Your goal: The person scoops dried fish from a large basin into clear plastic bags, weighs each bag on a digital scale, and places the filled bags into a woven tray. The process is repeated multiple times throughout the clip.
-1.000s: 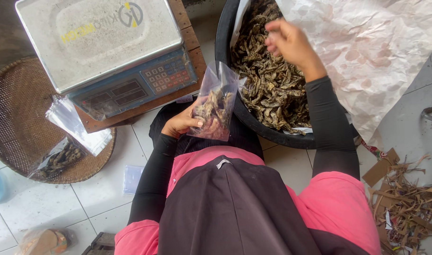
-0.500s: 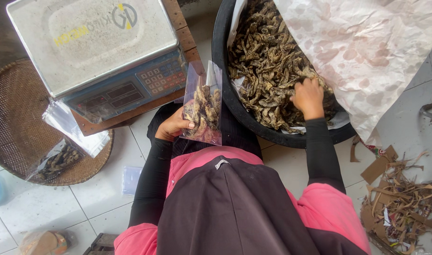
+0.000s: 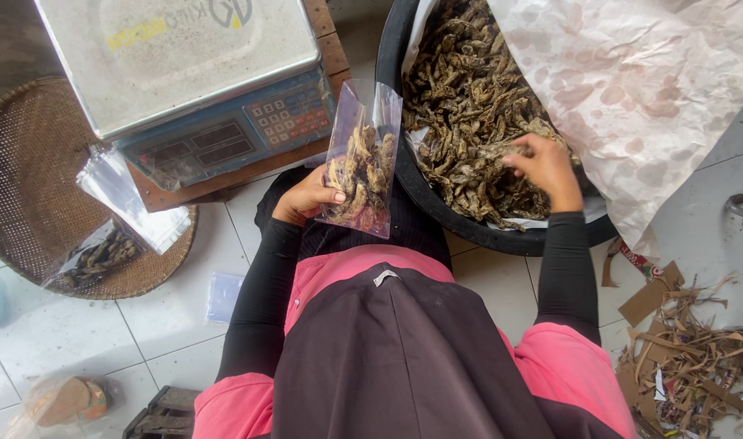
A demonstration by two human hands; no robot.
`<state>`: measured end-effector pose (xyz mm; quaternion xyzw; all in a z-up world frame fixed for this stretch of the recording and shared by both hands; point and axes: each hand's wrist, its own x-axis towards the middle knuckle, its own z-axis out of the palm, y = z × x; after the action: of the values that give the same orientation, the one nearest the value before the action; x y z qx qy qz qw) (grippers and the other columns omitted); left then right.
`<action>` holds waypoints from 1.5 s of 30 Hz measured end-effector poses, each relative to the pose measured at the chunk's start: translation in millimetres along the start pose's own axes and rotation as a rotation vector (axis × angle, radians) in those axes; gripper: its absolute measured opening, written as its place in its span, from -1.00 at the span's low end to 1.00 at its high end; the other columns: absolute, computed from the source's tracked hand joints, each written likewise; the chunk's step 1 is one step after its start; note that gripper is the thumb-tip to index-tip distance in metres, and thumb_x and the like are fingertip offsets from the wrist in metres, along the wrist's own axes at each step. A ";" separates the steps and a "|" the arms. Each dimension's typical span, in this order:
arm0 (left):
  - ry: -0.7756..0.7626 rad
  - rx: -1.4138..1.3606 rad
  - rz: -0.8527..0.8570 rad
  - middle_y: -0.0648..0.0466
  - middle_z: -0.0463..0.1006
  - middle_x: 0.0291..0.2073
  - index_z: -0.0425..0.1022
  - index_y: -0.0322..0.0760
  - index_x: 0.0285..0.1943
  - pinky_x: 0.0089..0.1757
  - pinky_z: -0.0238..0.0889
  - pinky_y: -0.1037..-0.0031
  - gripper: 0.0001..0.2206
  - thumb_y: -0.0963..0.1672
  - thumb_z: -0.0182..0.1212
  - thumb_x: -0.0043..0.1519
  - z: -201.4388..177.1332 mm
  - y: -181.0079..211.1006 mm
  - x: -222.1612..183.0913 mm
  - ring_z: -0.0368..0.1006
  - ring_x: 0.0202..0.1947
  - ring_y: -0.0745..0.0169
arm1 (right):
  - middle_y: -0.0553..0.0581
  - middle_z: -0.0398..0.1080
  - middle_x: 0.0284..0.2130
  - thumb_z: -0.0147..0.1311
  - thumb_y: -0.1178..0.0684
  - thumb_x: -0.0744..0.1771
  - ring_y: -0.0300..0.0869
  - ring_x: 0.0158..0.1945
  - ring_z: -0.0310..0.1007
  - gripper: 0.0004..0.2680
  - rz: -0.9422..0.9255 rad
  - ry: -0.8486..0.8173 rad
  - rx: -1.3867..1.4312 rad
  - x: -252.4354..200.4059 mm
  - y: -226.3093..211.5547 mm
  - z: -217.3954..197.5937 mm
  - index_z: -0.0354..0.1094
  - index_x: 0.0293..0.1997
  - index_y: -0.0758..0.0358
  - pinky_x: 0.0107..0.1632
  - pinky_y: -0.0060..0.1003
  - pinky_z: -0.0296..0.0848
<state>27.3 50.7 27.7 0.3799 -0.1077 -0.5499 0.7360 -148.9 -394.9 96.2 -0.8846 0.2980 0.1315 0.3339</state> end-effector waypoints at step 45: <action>-0.254 0.628 -0.157 0.05 0.60 0.02 0.37 -0.39 0.40 0.09 0.32 0.47 -0.25 -0.05 0.56 0.01 50.8 52.8 20.8 0.45 0.03 0.28 | 0.35 0.45 0.09 -0.16 0.35 0.44 -0.05 0.10 0.52 -0.80 -0.265 -0.576 1.186 -38.0 -151.7 7.8 0.37 0.16 0.52 0.22 -0.27 0.53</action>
<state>44.2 15.4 93.1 0.5235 -0.3327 -0.5877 0.5194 -85.8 -282.1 184.5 -0.5102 0.1076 0.1344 0.8426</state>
